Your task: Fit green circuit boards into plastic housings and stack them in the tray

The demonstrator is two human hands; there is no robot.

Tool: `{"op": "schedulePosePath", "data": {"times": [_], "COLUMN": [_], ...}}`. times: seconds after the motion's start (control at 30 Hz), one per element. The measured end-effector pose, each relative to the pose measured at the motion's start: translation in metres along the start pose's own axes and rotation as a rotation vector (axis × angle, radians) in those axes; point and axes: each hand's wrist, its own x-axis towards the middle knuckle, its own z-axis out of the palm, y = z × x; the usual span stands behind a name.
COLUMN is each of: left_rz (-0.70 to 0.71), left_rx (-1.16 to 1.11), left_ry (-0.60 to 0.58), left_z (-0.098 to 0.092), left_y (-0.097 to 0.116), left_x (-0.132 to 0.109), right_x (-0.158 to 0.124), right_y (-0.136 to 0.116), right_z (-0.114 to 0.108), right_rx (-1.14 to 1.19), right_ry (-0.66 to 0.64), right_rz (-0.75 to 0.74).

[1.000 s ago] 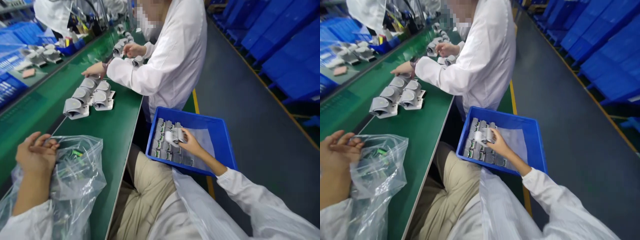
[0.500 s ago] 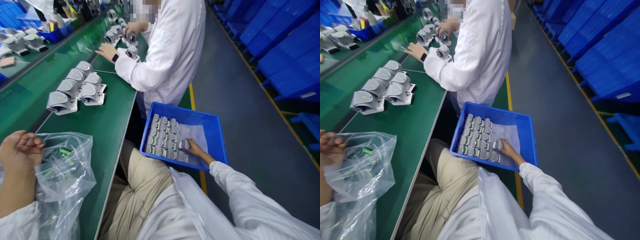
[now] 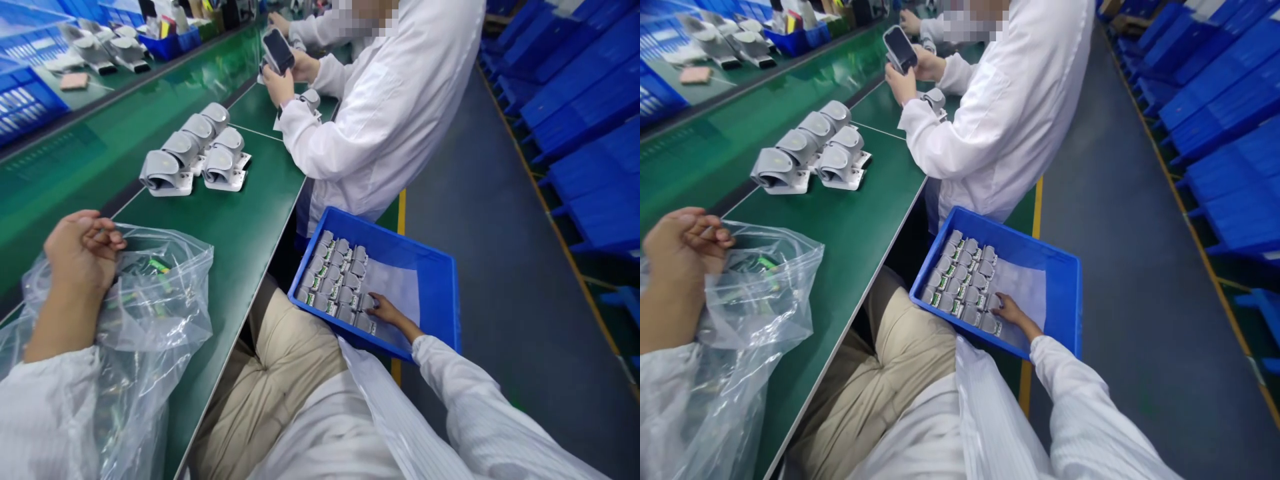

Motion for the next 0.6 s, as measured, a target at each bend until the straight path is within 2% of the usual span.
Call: {"op": "schedulePosePath", "data": {"times": [0.1,0.13,0.17,0.27,0.33,0.4,0.47,0.53,0.6], "left_rz": [0.004,0.000,-0.006,-0.019,-0.024,-0.014,0.030,0.112,0.207], "left_rx": [-0.018,-0.044,-0.081,-0.184,-0.186,-0.176,-0.127,-0.036,0.029], "left_ry": [0.017,0.004,-0.017,-0.120,-0.105,-0.083,-0.118,-0.199,-0.235], "left_z": [-0.003,-0.004,-0.005,-0.006,-0.005,-0.006,-0.010,-0.017,-0.027], "left_y": [-0.012,-0.015,-0.018,-0.022,-0.021,-0.018,-0.011,0.003,0.021], "left_x": [0.003,0.001,-0.003,-0.013,-0.018,-0.023,-0.029,-0.035,-0.039], "right_x": [-0.014,-0.017,-0.020,-0.025,-0.030,-0.039,-0.045,-0.046,-0.042], "right_y": [-0.030,-0.046,-0.066,-0.150,-0.225,-0.308,-0.392,-0.467,-0.529], "right_z": [-0.009,-0.013,-0.019,-0.041,-0.054,-0.059,-0.054,-0.040,-0.020], "right_rx": [-0.018,-0.022,0.007,0.057,0.096,0.190,0.295,0.341,0.297], "right_ry": [0.073,0.131,0.247,0.530,0.576,0.484,0.300,0.050,-0.253], "right_rz": [-0.063,-0.116,-0.196,-0.471,-0.662,-0.845,-1.007,-1.151,-1.260]}}
